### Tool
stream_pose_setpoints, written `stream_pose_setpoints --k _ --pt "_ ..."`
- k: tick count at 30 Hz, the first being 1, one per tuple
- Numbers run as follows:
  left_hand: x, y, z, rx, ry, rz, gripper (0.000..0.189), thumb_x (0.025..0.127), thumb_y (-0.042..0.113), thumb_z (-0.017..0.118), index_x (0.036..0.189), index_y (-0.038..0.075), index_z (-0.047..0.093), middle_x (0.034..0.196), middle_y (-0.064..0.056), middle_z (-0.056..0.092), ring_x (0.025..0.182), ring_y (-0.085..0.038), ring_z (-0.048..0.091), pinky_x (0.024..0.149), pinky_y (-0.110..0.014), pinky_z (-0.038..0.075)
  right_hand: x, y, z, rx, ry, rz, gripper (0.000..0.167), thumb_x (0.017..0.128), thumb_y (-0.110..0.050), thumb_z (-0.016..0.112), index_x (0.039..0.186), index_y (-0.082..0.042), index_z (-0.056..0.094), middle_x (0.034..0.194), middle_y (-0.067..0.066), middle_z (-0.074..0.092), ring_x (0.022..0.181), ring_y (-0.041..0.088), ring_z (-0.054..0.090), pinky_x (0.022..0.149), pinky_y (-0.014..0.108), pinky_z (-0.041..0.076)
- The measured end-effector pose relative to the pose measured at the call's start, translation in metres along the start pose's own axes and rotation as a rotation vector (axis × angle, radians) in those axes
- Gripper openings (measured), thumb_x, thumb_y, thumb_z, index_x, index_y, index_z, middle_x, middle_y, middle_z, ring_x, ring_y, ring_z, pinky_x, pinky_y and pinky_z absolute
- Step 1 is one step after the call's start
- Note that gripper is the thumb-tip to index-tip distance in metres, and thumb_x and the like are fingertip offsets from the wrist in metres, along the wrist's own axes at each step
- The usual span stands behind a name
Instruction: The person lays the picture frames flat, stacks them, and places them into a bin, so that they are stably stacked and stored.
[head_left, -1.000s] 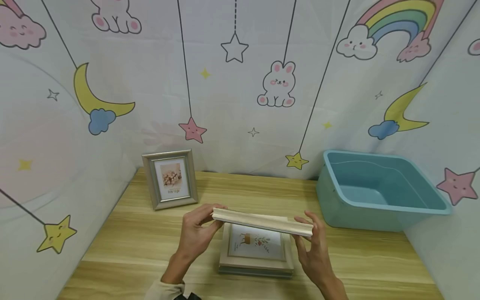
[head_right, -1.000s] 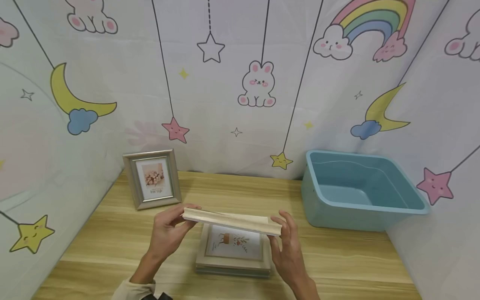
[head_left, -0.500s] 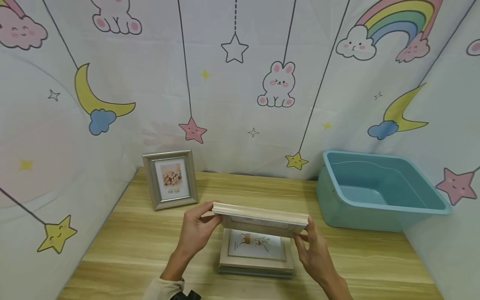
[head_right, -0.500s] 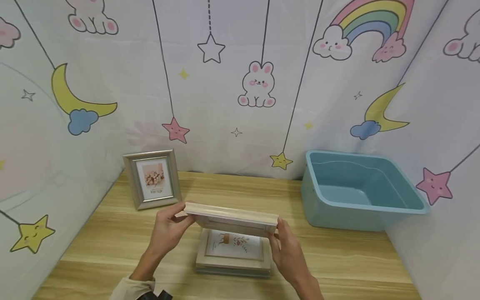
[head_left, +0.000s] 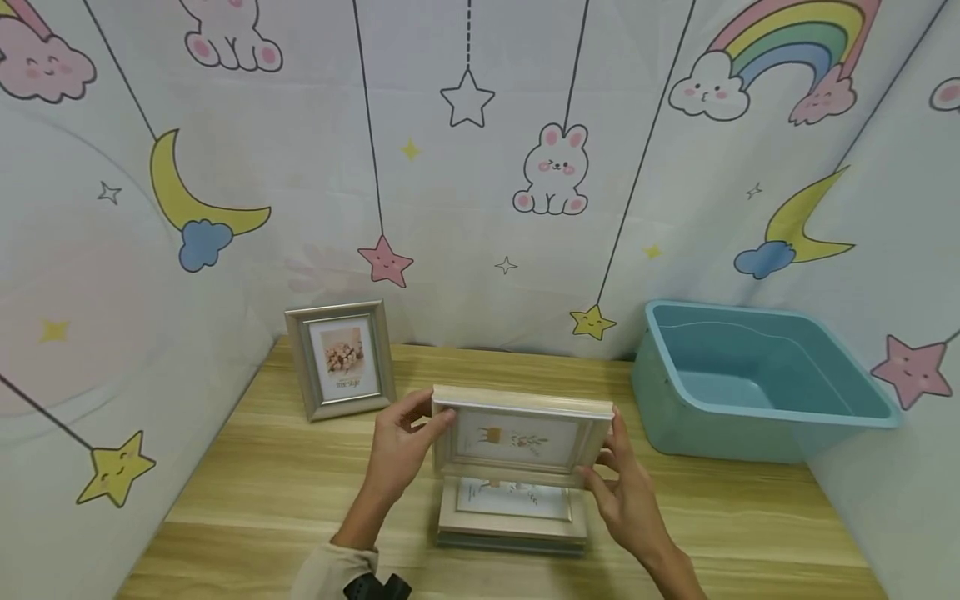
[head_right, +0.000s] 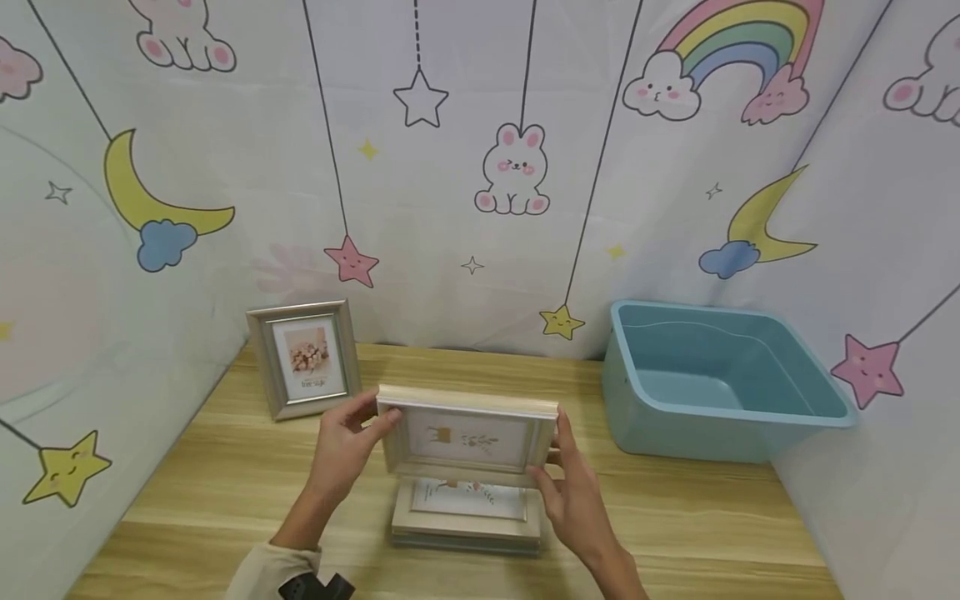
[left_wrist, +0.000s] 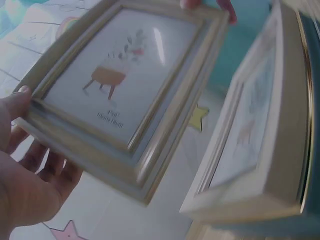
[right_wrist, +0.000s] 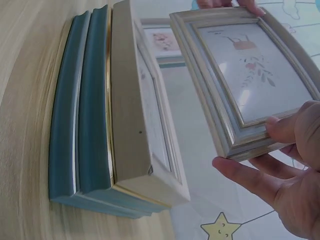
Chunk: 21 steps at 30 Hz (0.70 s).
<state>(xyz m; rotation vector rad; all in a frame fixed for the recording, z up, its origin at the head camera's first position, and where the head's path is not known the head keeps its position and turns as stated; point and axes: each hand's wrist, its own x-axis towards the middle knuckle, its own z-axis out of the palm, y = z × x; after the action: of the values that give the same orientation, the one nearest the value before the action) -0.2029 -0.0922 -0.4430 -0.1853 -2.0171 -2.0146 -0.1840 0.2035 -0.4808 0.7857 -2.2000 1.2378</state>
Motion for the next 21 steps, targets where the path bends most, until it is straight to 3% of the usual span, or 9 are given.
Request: stream_pose_setpoints --k 4,7,9,11,13,16,18,21 --pt "0.002 -0.001 0.002 -0.153 -0.001 -0.111 0.028 0.093 -0.002 0.064 0.118 -0.013 0.059 0.096 0.005 0.061 0.092 -0.007 0.059 0.079 -0.019 0.052 0.002 -0.003 0.0 0.068 -0.024 0.09 0.106 0.076 0.027 0.066 0.159 -0.004 0.007 0.112 0.032 0.058 0.087 0.029 0.071 0.056 0.024 0.059" --pt "0.002 -0.003 -0.001 -0.243 -0.087 -0.185 0.039 0.101 0.007 0.055 0.134 -0.01 0.048 0.127 -0.007 0.057 0.117 -0.013 0.053 0.091 -0.016 0.048 0.003 -0.006 -0.001 0.121 -0.049 0.178 0.105 0.079 0.025 0.064 0.16 -0.008 0.005 0.112 0.033 0.058 0.087 0.026 0.072 0.054 0.027 0.06" --pt "0.002 -0.007 -0.005 -0.294 -0.154 -0.215 0.045 0.103 0.012 0.052 0.145 -0.003 0.041 0.138 -0.01 0.049 0.124 -0.015 0.047 0.094 -0.017 0.047 0.003 -0.008 -0.003 0.17 -0.077 0.255 0.105 0.083 0.022 0.063 0.161 -0.012 0.002 0.113 0.033 0.057 0.088 0.017 0.071 0.054 0.031 0.06" --pt "0.001 -0.011 -0.011 -0.362 -0.244 -0.206 0.048 0.105 0.015 0.049 0.151 0.009 0.038 0.142 -0.006 0.045 0.124 -0.012 0.046 0.091 -0.016 0.047 0.004 -0.01 -0.006 0.227 -0.108 0.345 0.104 0.087 0.018 0.063 0.162 -0.018 0.0 0.116 0.033 0.055 0.09 0.008 0.068 0.055 0.034 0.061" --pt "0.001 -0.017 -0.016 -0.429 -0.336 -0.165 0.047 0.106 0.013 0.047 0.152 0.016 0.038 0.136 0.0 0.05 0.117 -0.01 0.05 0.088 -0.019 0.049 0.004 -0.011 -0.009 0.28 -0.134 0.417 0.102 0.089 0.014 0.062 0.162 -0.02 -0.002 0.119 0.034 0.052 0.091 0.002 0.066 0.057 0.036 0.061" --pt "0.001 -0.024 -0.024 -0.49 -0.456 -0.11 0.051 0.107 0.008 0.041 0.156 0.018 0.034 0.136 0.006 0.053 0.116 -0.007 0.055 0.09 -0.022 0.052 0.005 -0.013 -0.011 0.313 -0.155 0.5 0.101 0.091 0.011 0.062 0.162 -0.022 -0.003 0.121 0.033 0.05 0.091 0.003 0.066 0.058 0.037 0.062" --pt "0.002 -0.026 -0.027 -0.479 -0.507 -0.102 0.055 0.107 0.006 0.039 0.159 0.015 0.025 0.143 0.005 0.05 0.123 -0.008 0.055 0.095 -0.025 0.052 0.006 -0.013 -0.011 0.327 -0.161 0.55 0.102 0.091 0.011 0.061 0.162 -0.026 -0.002 0.122 0.032 0.05 0.091 0.005 0.067 0.059 0.037 0.062" --pt "0.002 -0.026 -0.03 -0.405 -0.556 -0.101 0.061 0.106 0.007 0.04 0.161 0.015 0.016 0.156 -0.009 0.036 0.131 -0.011 0.05 0.1 -0.026 0.051 0.007 -0.013 -0.012 0.354 -0.176 0.643 0.104 0.091 0.011 0.061 0.161 -0.033 -0.002 0.124 0.031 0.05 0.092 0.011 0.069 0.059 0.039 0.062"
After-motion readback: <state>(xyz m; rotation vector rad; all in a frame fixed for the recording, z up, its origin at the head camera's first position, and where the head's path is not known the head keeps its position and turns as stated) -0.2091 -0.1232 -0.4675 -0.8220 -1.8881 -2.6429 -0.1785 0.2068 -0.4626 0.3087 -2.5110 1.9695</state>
